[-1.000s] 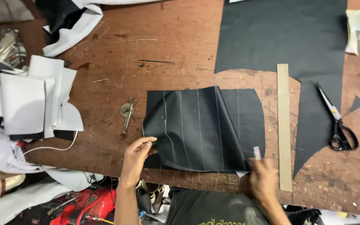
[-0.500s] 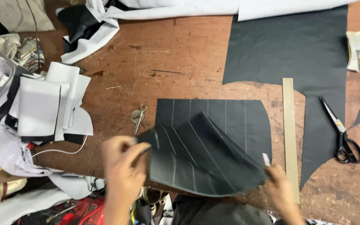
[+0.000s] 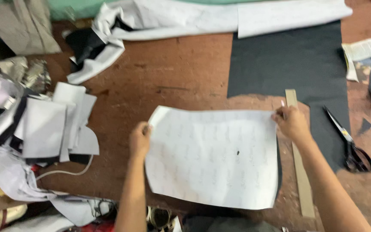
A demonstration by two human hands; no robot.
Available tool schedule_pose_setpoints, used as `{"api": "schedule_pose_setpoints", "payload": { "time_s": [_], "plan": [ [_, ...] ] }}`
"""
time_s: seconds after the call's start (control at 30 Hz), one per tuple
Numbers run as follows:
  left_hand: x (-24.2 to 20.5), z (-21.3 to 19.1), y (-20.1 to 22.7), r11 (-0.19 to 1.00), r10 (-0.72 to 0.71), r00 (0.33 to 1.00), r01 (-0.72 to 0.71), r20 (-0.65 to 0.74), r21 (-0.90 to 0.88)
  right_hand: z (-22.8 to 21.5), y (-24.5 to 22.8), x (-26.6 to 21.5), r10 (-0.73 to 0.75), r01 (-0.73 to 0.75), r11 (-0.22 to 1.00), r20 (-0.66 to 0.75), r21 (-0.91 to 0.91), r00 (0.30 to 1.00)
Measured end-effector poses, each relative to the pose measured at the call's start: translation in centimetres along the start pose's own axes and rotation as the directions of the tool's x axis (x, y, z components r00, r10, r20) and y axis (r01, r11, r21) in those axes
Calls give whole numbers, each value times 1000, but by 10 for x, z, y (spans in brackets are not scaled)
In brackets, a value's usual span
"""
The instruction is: The person marks lines on black upholstery material using a straight edge and a white marker, aligns several templates on the material to trace patterns, and then cuts the shapes out using shears.
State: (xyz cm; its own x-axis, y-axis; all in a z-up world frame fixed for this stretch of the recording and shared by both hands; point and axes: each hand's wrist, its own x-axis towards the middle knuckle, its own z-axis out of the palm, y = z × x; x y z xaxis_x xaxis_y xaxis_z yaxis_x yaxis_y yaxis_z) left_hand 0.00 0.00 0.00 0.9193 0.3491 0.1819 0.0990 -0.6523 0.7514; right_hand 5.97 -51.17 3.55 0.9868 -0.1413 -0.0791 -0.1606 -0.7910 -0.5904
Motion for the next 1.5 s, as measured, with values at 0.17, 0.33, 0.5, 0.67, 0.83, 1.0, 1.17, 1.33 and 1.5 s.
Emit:
{"api": "schedule_pose_setpoints", "payload": {
  "time_s": [0.17,0.33,0.5,0.67,0.83,1.0,1.17,1.33,1.5],
  "plan": [
    [-46,61,-72,974,-113,989,92,94,209,71,56,-7,-120,98,990,-228,-105,966],
    [-102,65,-64,984,-142,990,141,7,105,104,78,-97,18,-64,988,-302,-142,953],
    [-88,60,-6,934,-346,937,341,39,104,99,68,-134,153,-187,978,-283,-98,947],
    [-82,67,-5,899,-386,923,375,4,225,102,86,-127,247,-261,965,-238,-29,939],
    [-90,90,-22,782,-570,820,526,44,334,118,98,-117,219,-298,871,-235,-391,947],
    [-112,114,10,918,-391,901,366,188,154,106,47,-82,191,-197,973,-60,-118,980],
    [-131,104,27,954,-288,950,296,121,-53,61,-74,-98,158,-169,964,68,204,985],
    [-118,62,-10,768,-459,876,474,144,-432,101,-170,-150,-128,7,934,318,357,940],
    [-103,28,-37,578,-559,685,726,467,-373,155,-151,-154,-142,110,972,148,206,979]
  ]
}}
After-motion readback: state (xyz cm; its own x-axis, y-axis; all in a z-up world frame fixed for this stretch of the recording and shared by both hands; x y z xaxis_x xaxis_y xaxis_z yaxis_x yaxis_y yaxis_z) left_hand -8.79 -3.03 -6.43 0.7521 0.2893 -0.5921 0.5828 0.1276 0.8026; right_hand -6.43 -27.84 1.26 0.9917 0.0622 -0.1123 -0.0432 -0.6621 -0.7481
